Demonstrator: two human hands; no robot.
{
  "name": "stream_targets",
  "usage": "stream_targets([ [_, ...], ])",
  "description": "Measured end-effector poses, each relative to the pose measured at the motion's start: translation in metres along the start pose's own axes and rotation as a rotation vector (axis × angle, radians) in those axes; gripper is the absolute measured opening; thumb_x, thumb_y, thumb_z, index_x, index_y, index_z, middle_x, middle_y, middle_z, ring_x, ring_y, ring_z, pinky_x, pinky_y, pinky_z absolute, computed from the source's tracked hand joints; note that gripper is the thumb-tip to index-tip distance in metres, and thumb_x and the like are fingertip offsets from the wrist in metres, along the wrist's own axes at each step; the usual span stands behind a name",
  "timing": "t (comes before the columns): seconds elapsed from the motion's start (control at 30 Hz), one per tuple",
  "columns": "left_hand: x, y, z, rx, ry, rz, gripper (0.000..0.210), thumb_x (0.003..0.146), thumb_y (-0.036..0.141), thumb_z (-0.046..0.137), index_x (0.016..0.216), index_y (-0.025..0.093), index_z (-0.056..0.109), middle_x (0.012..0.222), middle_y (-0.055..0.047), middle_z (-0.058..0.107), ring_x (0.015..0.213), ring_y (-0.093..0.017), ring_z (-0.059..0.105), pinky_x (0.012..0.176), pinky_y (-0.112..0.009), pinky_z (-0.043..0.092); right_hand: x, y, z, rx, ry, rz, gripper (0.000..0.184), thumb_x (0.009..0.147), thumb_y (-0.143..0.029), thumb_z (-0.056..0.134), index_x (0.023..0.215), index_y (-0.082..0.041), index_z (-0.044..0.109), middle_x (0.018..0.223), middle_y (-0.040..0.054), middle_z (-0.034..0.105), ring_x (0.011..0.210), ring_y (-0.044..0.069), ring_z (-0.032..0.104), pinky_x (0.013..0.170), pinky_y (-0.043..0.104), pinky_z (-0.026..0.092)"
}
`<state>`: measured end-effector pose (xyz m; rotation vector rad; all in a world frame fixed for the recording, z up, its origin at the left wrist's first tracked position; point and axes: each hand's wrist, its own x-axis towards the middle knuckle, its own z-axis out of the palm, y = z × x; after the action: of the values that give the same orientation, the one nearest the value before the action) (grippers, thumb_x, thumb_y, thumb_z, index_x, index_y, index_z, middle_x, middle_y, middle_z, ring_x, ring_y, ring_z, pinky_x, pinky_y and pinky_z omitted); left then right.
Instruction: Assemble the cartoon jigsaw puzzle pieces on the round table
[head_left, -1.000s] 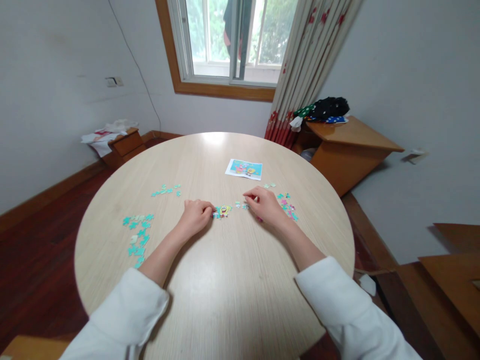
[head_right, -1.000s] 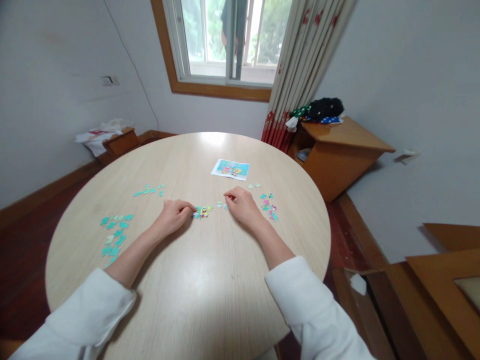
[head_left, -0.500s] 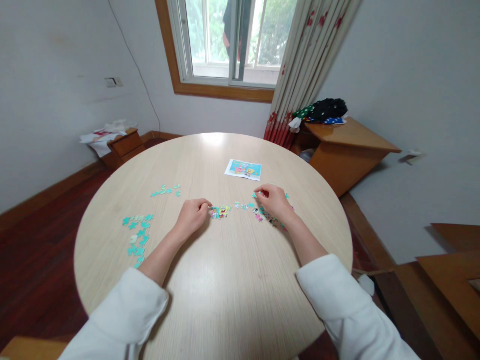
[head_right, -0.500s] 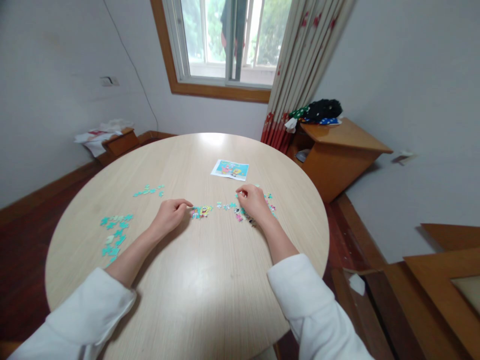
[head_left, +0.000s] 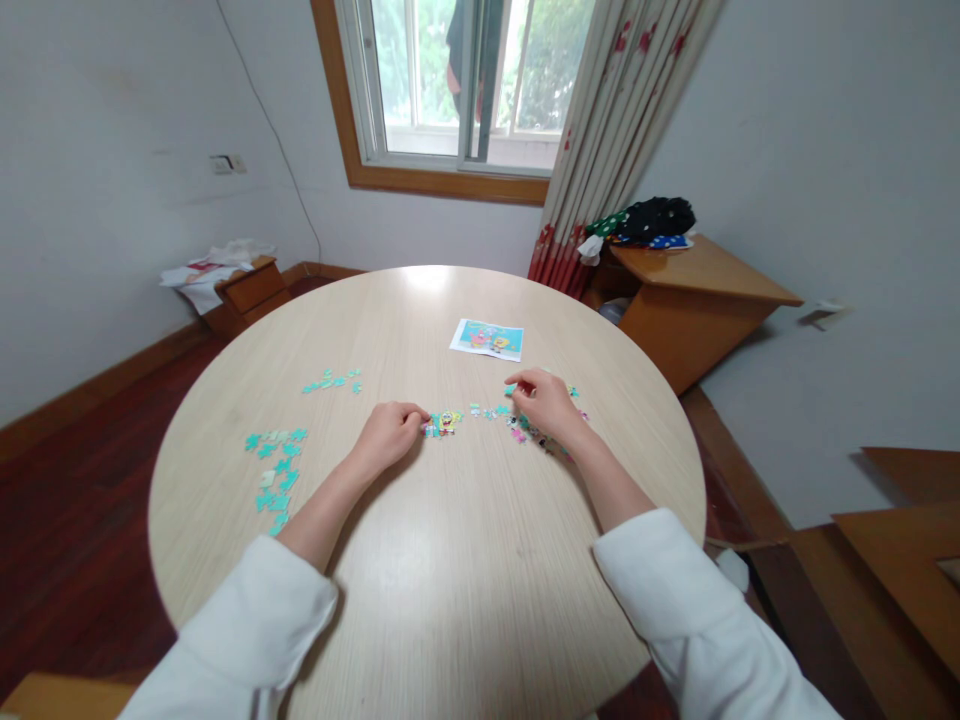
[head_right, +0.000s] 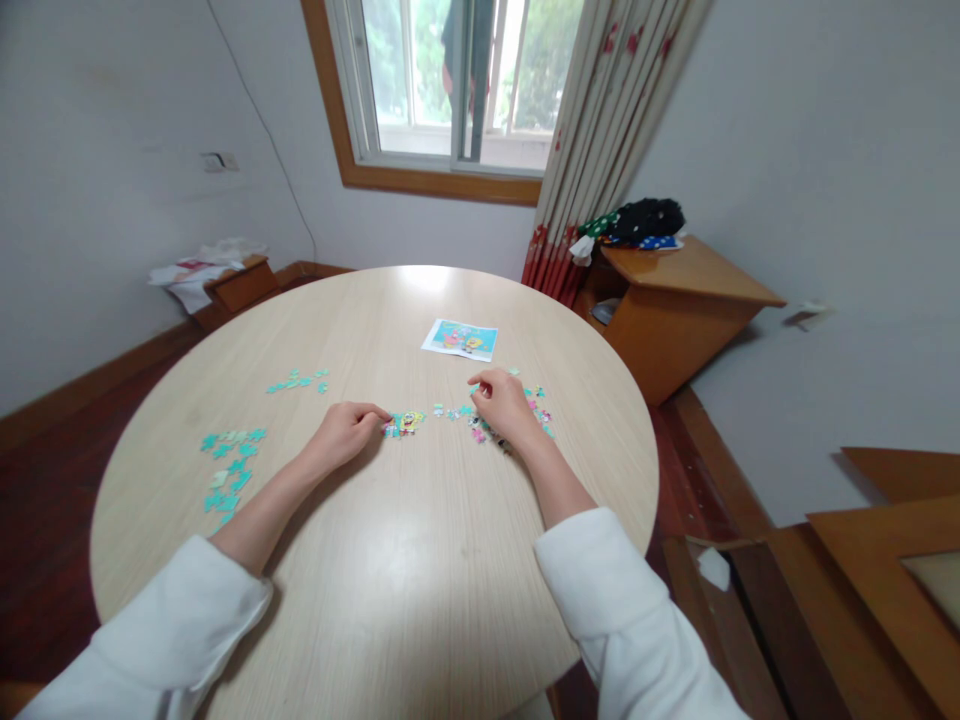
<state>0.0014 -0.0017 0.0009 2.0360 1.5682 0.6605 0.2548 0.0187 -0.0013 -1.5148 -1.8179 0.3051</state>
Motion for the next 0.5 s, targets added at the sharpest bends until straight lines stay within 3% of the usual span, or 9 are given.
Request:
stream_targets([
  [0.2,0.002,-0.001,-0.001,-0.017,-0.029,-0.014,0.04,0.076,0.02,0.037,0.085,0.012,0.075,0.084,-0.011,0.073,0.074,-0.019,0.064,0.073,-0.028,0.046,-0.002,-0.004,0.006,0.014,-0.048,-0.01,0.019,0.07,-0.009,0.055,0.081,-0.015,0.069,0.072,0.0024,0.063,0.065,0.012,0.053,0.067,0.026,0.041],
  [0.37,0.003,-0.003,0.001,-0.031,-0.021,-0.017,0.039,0.076,0.02,0.037,0.084,0.013,0.075,0.083,-0.009,0.074,0.074,-0.018,0.064,0.072,-0.027,0.046,-0.009,-0.016,0.019,0.005,-0.133,-0.101,0.016,0.079,-0.017,0.057,0.09,-0.014,0.069,0.084,0.007,0.063,0.079,0.015,0.056,0.076,0.03,0.04],
  [0.5,0.001,-0.001,0.0,-0.036,0.026,-0.02,0.038,0.076,0.02,0.037,0.083,0.014,0.074,0.081,-0.007,0.074,0.076,-0.018,0.064,0.073,-0.027,0.046,-0.013,-0.024,0.025,-0.108,-0.206,-0.139,0.015,0.079,-0.025,0.063,0.091,-0.017,0.069,0.09,0.007,0.062,0.089,0.02,0.054,0.082,0.036,0.035],
])
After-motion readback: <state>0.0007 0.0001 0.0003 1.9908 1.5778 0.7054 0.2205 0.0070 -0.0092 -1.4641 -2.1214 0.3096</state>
